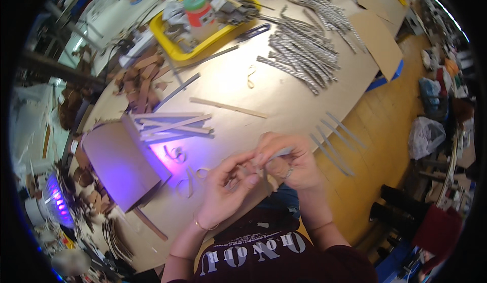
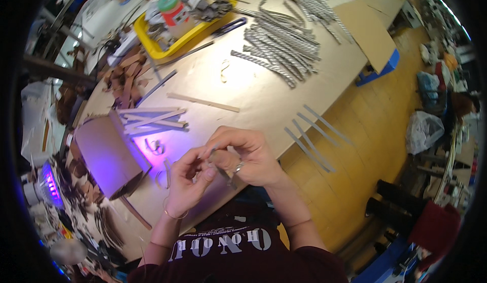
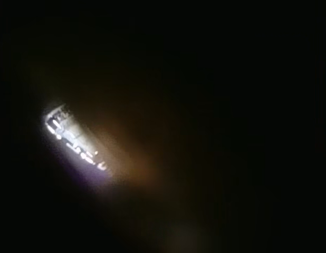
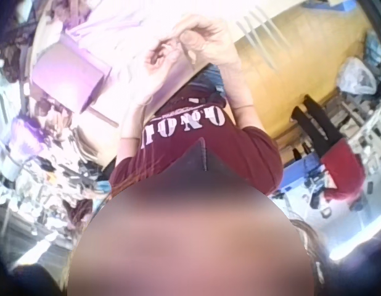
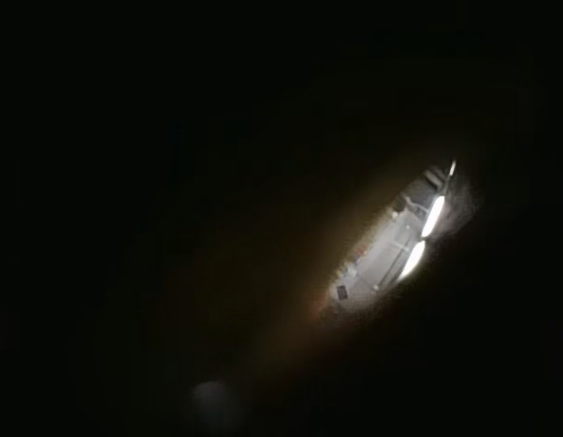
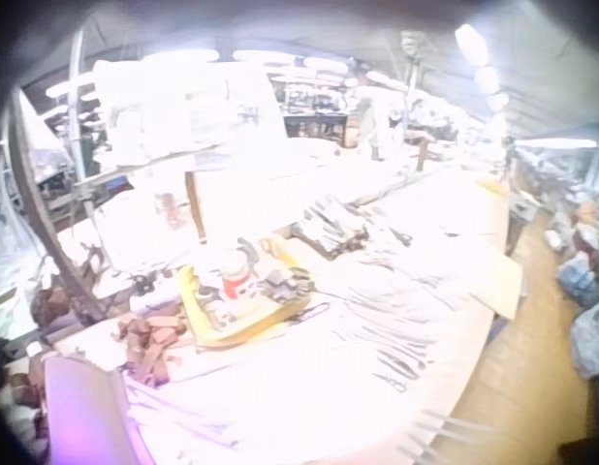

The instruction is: The person repeatedly picks up thin strips and rubber bands from a workbench, wraps the bands around the strips, and places the finished items on the table. The person also moves a bundle of finished cords into a yellow tray.

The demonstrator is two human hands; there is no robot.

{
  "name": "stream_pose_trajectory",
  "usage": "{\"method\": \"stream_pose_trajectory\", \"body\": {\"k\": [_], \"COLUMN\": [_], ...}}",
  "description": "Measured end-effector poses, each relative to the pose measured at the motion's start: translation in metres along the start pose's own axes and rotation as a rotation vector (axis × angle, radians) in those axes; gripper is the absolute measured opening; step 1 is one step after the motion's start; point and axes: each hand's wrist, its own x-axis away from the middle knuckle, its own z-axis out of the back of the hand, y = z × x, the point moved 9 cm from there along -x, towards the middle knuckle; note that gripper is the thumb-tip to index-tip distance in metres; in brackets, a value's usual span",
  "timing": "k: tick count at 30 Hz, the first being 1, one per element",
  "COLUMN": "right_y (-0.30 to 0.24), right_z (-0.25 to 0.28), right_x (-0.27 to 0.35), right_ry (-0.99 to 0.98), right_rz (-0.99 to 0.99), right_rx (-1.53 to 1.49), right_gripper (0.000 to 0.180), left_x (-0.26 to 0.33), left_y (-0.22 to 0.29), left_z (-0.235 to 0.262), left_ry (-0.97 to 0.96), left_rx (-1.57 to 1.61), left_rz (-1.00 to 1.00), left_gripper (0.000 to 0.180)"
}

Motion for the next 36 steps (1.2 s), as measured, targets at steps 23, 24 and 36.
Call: {"method": "stream_pose_trajectory", "body": {"k": [23,24,36], "right_y": [-0.063,-0.083,-0.071], "right_z": [0.101,0.118,0.242], "right_x": [0.048,0.057,0.059], "right_ry": [0.21,0.232,0.636], "right_rz": [0.29,0.363,-0.755], "right_rx": [-0.35,-0.374,1.562], "right_gripper": [0.017,0.017,0.047], "left_x": [-0.001,0.003,0.026], "left_y": [0.009,0.012,0.006], "left_z": [0.011,0.021,0.082], "left_ry": [0.09,0.151,0.212], "left_rx": [-0.436,-0.514,-0.976], "left_rz": [-0.194,-0.22,-0.103], "left_gripper": [0.009,0.01,0.013]}}
